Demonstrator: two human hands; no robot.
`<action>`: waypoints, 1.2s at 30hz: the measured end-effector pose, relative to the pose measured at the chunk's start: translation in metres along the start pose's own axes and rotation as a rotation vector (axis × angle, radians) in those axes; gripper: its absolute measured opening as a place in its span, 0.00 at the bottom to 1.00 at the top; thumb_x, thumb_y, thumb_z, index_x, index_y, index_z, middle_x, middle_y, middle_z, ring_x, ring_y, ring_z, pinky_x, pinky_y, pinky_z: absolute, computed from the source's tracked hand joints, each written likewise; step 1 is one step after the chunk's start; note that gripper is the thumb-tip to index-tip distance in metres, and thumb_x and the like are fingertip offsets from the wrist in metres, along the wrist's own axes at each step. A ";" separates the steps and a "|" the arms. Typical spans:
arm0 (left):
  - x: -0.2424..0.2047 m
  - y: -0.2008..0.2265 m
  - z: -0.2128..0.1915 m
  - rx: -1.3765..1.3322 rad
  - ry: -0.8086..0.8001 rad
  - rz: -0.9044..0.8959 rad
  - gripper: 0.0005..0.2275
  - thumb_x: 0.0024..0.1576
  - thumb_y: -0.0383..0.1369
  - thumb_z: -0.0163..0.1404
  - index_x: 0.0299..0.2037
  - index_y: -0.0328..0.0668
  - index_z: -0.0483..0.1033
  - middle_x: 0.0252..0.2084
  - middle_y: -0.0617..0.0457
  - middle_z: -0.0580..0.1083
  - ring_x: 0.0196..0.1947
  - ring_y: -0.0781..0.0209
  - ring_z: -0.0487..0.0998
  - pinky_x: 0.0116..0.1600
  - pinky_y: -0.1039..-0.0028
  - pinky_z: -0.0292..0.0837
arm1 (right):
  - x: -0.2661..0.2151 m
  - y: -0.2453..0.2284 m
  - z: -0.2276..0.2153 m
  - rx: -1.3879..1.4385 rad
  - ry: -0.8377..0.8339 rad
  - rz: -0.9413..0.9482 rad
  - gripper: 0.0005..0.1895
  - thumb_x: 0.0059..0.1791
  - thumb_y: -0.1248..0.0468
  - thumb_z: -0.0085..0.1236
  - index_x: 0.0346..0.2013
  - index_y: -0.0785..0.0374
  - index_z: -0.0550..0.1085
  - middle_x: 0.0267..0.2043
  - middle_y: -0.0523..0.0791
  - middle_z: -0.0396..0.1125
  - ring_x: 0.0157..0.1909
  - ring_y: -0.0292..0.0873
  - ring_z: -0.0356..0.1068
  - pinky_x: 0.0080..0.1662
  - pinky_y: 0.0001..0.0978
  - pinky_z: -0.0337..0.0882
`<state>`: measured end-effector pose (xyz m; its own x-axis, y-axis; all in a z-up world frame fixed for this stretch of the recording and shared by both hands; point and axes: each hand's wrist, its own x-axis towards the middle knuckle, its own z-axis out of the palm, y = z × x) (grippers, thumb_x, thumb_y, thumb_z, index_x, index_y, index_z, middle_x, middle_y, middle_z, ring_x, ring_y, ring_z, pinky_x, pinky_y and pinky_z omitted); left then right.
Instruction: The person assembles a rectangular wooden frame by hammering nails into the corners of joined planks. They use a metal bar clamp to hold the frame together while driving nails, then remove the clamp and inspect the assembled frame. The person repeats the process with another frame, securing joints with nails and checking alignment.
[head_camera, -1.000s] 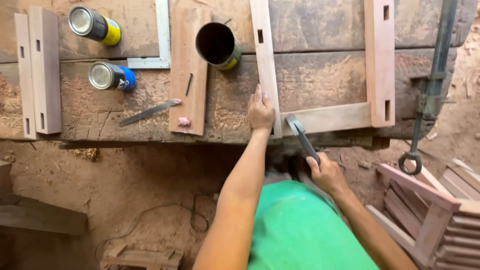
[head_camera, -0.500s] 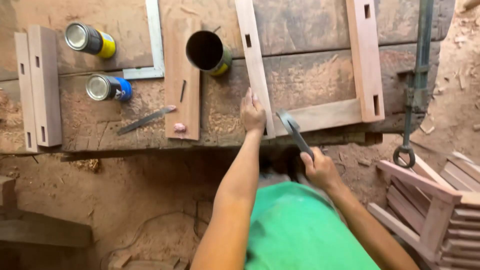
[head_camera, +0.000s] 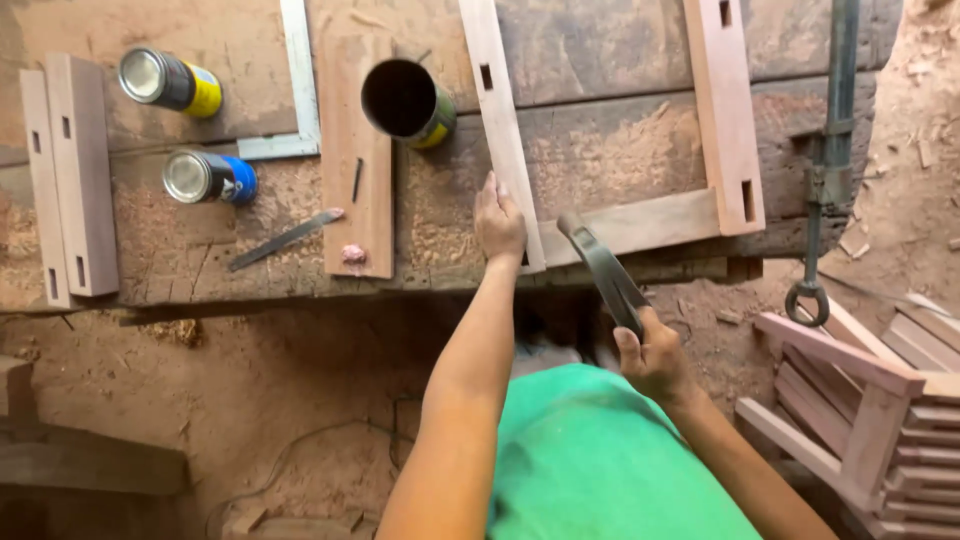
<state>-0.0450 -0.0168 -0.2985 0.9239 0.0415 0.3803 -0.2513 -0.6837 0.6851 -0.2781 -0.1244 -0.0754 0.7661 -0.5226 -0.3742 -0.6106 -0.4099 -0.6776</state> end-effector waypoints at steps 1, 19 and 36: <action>-0.004 -0.002 -0.002 0.004 -0.003 -0.003 0.14 0.64 0.36 0.48 0.56 0.44 0.79 0.39 0.44 0.78 0.39 0.44 0.81 0.46 0.61 0.77 | -0.007 0.027 0.015 0.000 -0.005 0.003 0.23 0.50 0.38 0.46 0.34 0.54 0.71 0.23 0.59 0.68 0.36 0.66 0.74 0.34 0.57 0.71; -0.033 0.048 0.008 0.356 -0.153 0.284 0.15 0.54 0.39 0.52 0.51 0.50 0.76 0.42 0.49 0.73 0.46 0.44 0.73 0.53 0.55 0.62 | -0.044 0.139 -0.021 0.018 -0.099 0.452 0.20 0.54 0.44 0.45 0.36 0.53 0.78 0.23 0.51 0.74 0.36 0.57 0.77 0.44 0.54 0.73; -0.081 0.144 0.065 0.343 -0.770 0.247 0.23 0.61 0.48 0.40 0.67 0.60 0.68 0.68 0.46 0.67 0.75 0.48 0.58 0.75 0.42 0.43 | 0.040 0.171 -0.042 0.006 0.111 0.335 0.25 0.56 0.47 0.44 0.38 0.69 0.70 0.27 0.67 0.68 0.37 0.74 0.71 0.39 0.64 0.67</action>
<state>-0.1370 -0.1659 -0.2709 0.8240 -0.5545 -0.1165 -0.4831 -0.7950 0.3669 -0.3600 -0.2466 -0.1798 0.4967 -0.7057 -0.5052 -0.8228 -0.1978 -0.5328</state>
